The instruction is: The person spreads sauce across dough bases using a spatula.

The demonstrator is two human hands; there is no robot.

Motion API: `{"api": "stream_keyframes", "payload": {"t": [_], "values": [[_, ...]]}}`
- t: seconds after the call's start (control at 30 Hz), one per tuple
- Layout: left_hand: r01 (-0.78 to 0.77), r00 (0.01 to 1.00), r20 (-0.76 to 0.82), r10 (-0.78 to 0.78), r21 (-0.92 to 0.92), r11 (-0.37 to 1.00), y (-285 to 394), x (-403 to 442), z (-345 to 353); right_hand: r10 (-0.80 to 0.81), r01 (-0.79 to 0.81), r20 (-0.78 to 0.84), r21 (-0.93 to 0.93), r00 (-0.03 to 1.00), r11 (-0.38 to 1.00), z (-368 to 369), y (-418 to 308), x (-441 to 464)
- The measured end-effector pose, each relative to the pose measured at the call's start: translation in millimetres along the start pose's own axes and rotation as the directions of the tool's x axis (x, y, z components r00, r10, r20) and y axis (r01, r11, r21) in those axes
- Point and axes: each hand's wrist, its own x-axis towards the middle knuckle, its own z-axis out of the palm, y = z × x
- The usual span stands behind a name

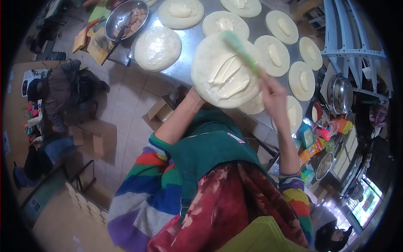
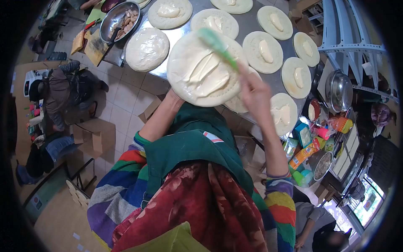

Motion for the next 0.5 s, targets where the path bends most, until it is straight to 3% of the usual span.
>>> {"api": "stream_keyframes", "payload": {"t": [0.03, 0.07, 0.1, 0.17, 0.2, 0.27, 0.33, 0.37, 0.4, 0.43, 0.47, 0.5], "values": [[-0.006, 1.0, -0.027, 0.007, 0.03, 1.0, -1.9, 4.9, 0.9, 0.053, -0.051, 0.057, -0.048, 0.997, 0.998, 4.5, 0.4, -5.9], [-0.029, 0.997, -0.075, 0.037, 0.104, 0.994, -0.4, 4.0, 4.0, -0.217, 0.222, 0.081, -0.061, 0.973, 0.973, 10.5, -15.4, -23.2], [-0.044, 0.99, -0.127, 0.067, 0.177, 0.983, 2.9, -2.3, 11.0, -0.266, 0.271, 0.173, -0.005, 0.948, 0.963, 8.8, -32.1, -35.1], [-0.055, 0.966, -0.224, 0.132, 0.321, 0.945, 7.0, -12.2, 21.2, -0.214, 0.219, 0.249, 0.01, 0.945, 0.976, -2.6, -34.5, -44.8], [-0.074, 0.981, -0.124, 0.147, 0.46, 0.885, 5.5, -6.5, 19.8, -0.165, 0.155, 0.163, 0.068, 0.973, 0.986, -6.6, -24.9, -42.4], [-0.027, 0.99, -0.125, 0.073, 0.339, 0.94, 5.1, -4.6, 25.1, -0.032, 0.033, -0.015, 0.124, 0.999, 0.992, -19.7, 1.9, -18.5], [0.004, 0.991, -0.13, 0.028, 0.241, 0.971, 0.1, 0.3, 36.8, -0.026, 0.026, -0.009, 0.009, 1.0, 1.0, -17.0, 7.6, -14.7], [-0.032, 0.992, -0.1, 0.072, 0.352, 0.935, -1.8, 0.2, 32.1, -0.026, 0.025, -0.006, -0.047, 1.0, 0.999, -13.4, 9.1, -14.2], [-0.073, 0.991, -0.067, 0.116, 0.459, 0.886, -3.2, -1.3, 28.3, -0.144, 0.144, 0.006, 0.02, 0.99, 0.989, -1.1, 0.3, -31.9], [-0.082, 0.992, -0.065, 0.111, 0.35, 0.933, -2.6, -5.9, 24.5, -0.313, 0.315, 0.084, -0.013, 0.946, 0.949, 3.7, -7.1, -44.6], [-0.089, 0.992, -0.062, 0.106, 0.237, 0.967, -1.7, -9.8, 27.4, -0.247, 0.259, 0.191, -0.036, 0.95, 0.965, -2.5, -20.4, -54.5], [0.014, 0.929, -0.29, 0.232, 0.653, 0.757, -6.0, -8.2, 61.4, -0.175, 0.203, 0.294, -0.065, 0.94, 0.977, -9.0, -31.0, -59.4]]}}
